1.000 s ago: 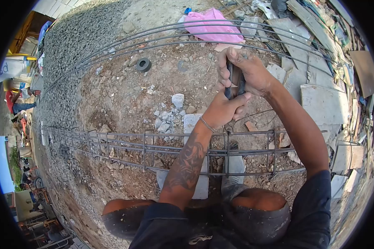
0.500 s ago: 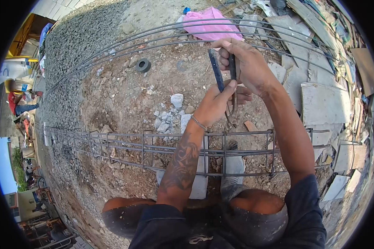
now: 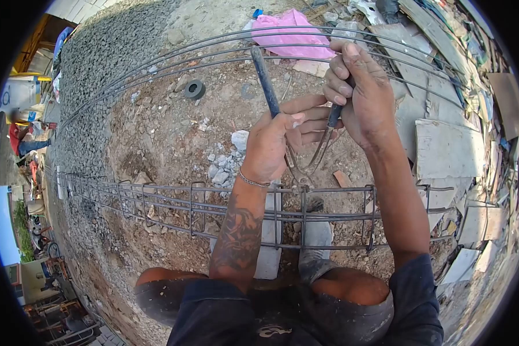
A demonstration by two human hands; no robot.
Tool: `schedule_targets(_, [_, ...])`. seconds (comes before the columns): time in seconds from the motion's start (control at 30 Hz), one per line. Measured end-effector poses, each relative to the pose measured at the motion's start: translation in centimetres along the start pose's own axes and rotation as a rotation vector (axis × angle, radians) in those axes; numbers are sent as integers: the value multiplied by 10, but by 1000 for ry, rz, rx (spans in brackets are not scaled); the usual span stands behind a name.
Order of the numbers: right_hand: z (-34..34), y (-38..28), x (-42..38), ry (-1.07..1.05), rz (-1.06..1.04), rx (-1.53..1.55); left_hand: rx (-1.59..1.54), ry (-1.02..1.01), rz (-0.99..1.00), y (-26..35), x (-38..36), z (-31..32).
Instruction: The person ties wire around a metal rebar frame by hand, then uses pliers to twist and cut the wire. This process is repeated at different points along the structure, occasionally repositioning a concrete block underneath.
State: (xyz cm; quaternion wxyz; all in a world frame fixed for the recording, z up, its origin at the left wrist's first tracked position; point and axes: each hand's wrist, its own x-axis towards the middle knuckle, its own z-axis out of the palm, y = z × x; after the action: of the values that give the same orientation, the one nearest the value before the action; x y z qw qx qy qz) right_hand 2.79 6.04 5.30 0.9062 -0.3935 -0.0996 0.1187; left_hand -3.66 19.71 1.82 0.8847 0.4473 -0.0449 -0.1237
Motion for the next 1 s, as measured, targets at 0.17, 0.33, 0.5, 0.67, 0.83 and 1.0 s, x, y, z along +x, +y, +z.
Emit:
schedule_targets(0.17, [15, 42, 20, -112, 119, -132, -140, 126, 130, -14, -19, -20])
schedule_targets(0.33, [14, 71, 42, -245, 216, -238, 21, 313, 302, -32, -25, -20])
schedule_targets(0.5, [-6, 88, 37, -192, 293, -138, -17, 336, 231, -50, -29, -29])
schedule_targets(0.67, [-5, 82, 32, -117, 319, -193, -58, 348, 192, -51, -27, -23])
schedule_targets(0.83, [-7, 82, 34, -68, 305, -247, -145, 436, 159, -50, -19, -21])
schedule_targets(1.0, [2, 79, 30, -66, 322, -324, -54, 557, 110, -49, -9, -15])
